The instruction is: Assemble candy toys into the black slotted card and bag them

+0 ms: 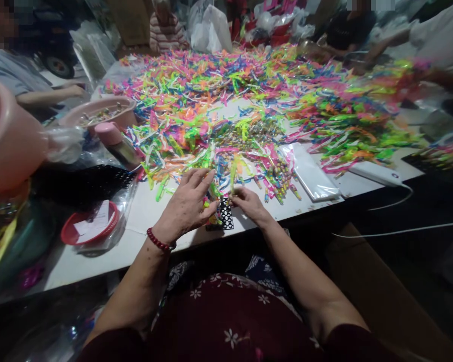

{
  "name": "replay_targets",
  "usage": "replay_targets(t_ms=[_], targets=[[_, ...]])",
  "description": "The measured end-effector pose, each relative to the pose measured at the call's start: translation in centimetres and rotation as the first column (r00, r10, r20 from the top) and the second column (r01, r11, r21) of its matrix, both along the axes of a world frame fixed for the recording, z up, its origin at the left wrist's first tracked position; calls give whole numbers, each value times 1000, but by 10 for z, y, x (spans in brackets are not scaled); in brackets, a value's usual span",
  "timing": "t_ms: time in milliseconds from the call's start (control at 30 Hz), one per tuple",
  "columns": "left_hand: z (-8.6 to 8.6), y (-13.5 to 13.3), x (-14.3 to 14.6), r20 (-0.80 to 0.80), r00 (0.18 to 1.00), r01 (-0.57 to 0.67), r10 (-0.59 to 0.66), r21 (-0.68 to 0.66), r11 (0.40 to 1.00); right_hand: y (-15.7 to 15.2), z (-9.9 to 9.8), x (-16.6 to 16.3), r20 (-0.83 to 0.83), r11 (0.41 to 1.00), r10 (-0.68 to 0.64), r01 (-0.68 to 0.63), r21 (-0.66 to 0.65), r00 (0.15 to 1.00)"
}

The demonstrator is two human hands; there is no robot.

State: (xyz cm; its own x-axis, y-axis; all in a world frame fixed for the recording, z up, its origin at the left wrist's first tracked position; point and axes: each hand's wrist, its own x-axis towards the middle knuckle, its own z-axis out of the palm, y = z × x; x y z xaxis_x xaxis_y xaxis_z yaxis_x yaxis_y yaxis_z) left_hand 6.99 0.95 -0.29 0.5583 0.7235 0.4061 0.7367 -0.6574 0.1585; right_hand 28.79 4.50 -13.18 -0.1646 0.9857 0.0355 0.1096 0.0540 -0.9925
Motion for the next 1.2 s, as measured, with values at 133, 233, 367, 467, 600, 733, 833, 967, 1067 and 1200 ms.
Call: replay_targets(t_ms=[133,233,367,467,600,733,833,967,1067,1200], targets=[[0,0,0,-6,1000,1,-1,0,1000,-10,-4,-16,196,971,-77,29,237,978],[0,0,0,-10,1000,1,-2,-11,1000,-11,-1,-17,342,931,-124,-9,364,932],[0,0,0,1,1000,7,-7,-18,1000,-7,9,-12,515,909,-64,-163,383,855],[-1,1,0,3,1000,13,-13,-20,1000,-7,12,-14,606,918,-57,-197,344,793],[-3,1,0,15,1000,20,-20,-16,1000,-9,9,-24,647,937,-113,-136,322,754],[-1,1,0,21,999,25,-24,-21,999,-13,5,-30,656,927,-122,-150,344,745],[1,1,0,-10,1000,19,-19,-9,1000,-13,8,-27,630,947,-87,-132,292,772],[1,3,-1,-34,999,41,-40,31,999,4,16,-8,519,974,24,-137,181,855],[0,4,-1,-28,998,64,-63,44,997,34,18,9,582,974,-184,68,215,792],[-2,4,-1,-31,999,41,-40,33,999,78,13,19,730,961,-276,185,205,625]])
